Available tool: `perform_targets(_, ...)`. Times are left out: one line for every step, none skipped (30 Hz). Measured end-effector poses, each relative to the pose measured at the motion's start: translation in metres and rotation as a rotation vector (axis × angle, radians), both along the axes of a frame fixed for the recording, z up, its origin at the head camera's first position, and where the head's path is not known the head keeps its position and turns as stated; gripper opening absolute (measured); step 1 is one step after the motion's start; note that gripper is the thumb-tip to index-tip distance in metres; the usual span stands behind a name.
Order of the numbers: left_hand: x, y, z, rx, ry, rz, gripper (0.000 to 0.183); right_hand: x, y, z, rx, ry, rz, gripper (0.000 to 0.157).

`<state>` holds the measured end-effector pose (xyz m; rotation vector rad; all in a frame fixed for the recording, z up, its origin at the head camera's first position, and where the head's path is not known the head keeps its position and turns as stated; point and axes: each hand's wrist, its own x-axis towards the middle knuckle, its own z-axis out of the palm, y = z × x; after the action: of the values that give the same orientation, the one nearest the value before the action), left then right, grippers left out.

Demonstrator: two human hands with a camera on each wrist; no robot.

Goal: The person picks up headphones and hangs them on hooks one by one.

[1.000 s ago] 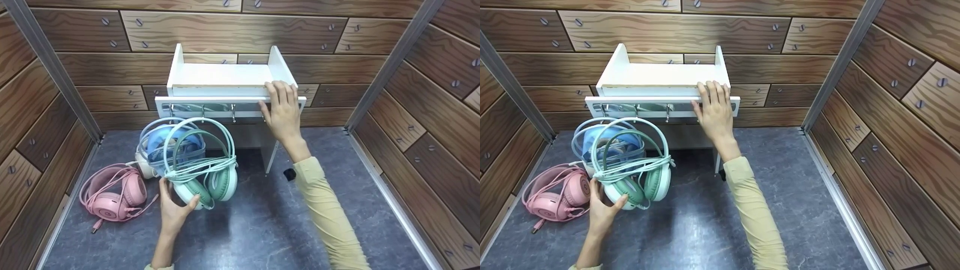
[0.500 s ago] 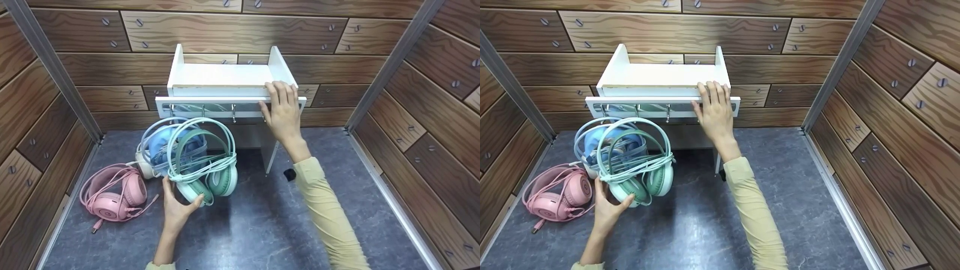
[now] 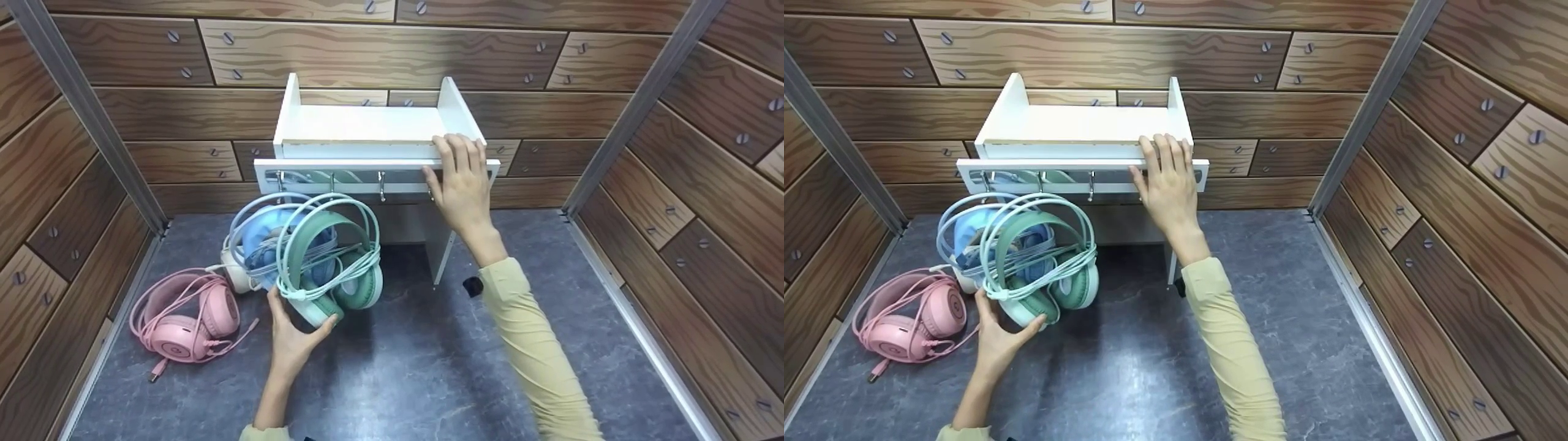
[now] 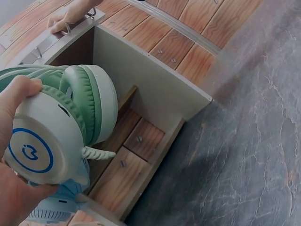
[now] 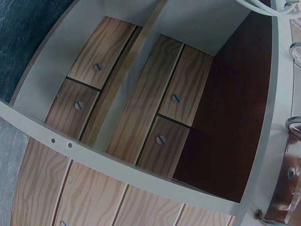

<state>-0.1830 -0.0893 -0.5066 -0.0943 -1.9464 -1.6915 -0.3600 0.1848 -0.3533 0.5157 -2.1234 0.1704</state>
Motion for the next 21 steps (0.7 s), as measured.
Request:
perform_targets(0.000, 0.000, 0.000, -0.004, -0.003, 0.001, 0.100, 0.000, 0.000, 0.000, -0.001, 0.000, 0.000, 0.049)
perform_targets(-0.001, 0.001, 0.000, -0.007, -0.008, 0.000, 0.100, 0.000, 0.000, 0.000, -0.001, -0.001, -0.001, 0.049)
perform_targets(-0.001, 0.002, 0.000, -0.006, -0.015, -0.002, 0.100, 0.000, 0.000, 0.000, -0.002, 0.000, -0.001, 0.049)
perform_targets(-0.001, 0.003, 0.000, -0.008, -0.019, -0.002, 0.101, 0.000, 0.000, 0.000, -0.002, 0.000, -0.001, 0.049)
perform_targets(-0.001, 0.003, -0.001, -0.012, -0.022, 0.003, 0.101, 0.000, 0.000, 0.000, -0.002, 0.000, -0.001, 0.049)
perform_targets(-0.002, 0.004, -0.001, -0.018, -0.024, 0.009, 0.101, 0.000, -0.001, 0.000, -0.001, -0.001, -0.002, 0.049)
perform_targets(-0.003, 0.005, -0.002, -0.027, -0.017, 0.018, 0.101, 0.000, -0.001, 0.000, 0.000, -0.001, -0.002, 0.049)
perform_targets(-0.003, 0.006, -0.003, -0.038, -0.007, 0.030, 0.101, 0.000, -0.001, 0.000, 0.000, 0.000, -0.001, 0.049)
perform_targets(-0.005, 0.006, -0.006, -0.051, 0.005, 0.046, 0.101, 0.000, -0.001, 0.000, -0.001, 0.001, 0.001, 0.049)
perform_targets(-0.008, 0.006, -0.010, -0.067, 0.018, 0.064, 0.102, 0.000, -0.001, 0.000, -0.002, 0.001, 0.001, 0.049)
perform_targets(-0.011, 0.006, -0.015, -0.085, 0.031, 0.087, 0.102, 0.000, -0.001, 0.000, -0.002, 0.001, 0.001, 0.049)
perform_targets(-0.013, 0.007, -0.019, -0.099, 0.040, 0.107, 0.102, 0.000, -0.001, 0.000, -0.002, 0.001, 0.000, 0.049)
perform_targets(-0.016, 0.007, -0.024, -0.113, 0.050, 0.129, 0.103, 0.000, -0.001, 0.000, -0.001, 0.000, -0.002, 0.049)
perform_targets(-0.018, 0.007, -0.029, -0.123, 0.052, 0.150, 0.103, 0.000, -0.001, 0.000, -0.001, 0.000, -0.003, 0.049)
perform_targets(-0.020, 0.008, -0.033, -0.132, 0.048, 0.168, 0.103, 0.000, -0.001, 0.000, 0.001, -0.004, -0.005, 0.049)
perform_targets(-0.020, 0.009, -0.035, -0.139, 0.040, 0.183, 0.103, 0.000, -0.001, 0.000, 0.003, -0.008, -0.010, 0.049)
perform_targets(-0.020, 0.010, -0.036, -0.142, 0.030, 0.193, 0.104, 0.000, -0.001, 0.000, 0.005, -0.012, -0.013, 0.049)
perform_targets(-0.020, 0.011, -0.036, -0.144, 0.016, 0.199, 0.104, 0.000, -0.001, 0.000, 0.007, -0.016, -0.016, 0.049)
perform_targets(-0.019, 0.012, -0.036, -0.150, 0.002, 0.206, 0.104, 0.001, -0.001, 0.001, 0.009, -0.020, -0.020, 0.049)
perform_targets(-0.019, 0.014, -0.036, -0.154, -0.012, 0.212, 0.104, 0.001, -0.001, 0.001, 0.009, -0.025, -0.022, 0.049)
perform_targets(-0.018, 0.015, -0.036, -0.159, -0.025, 0.218, 0.105, 0.001, -0.001, 0.001, 0.011, -0.028, -0.026, 0.049)
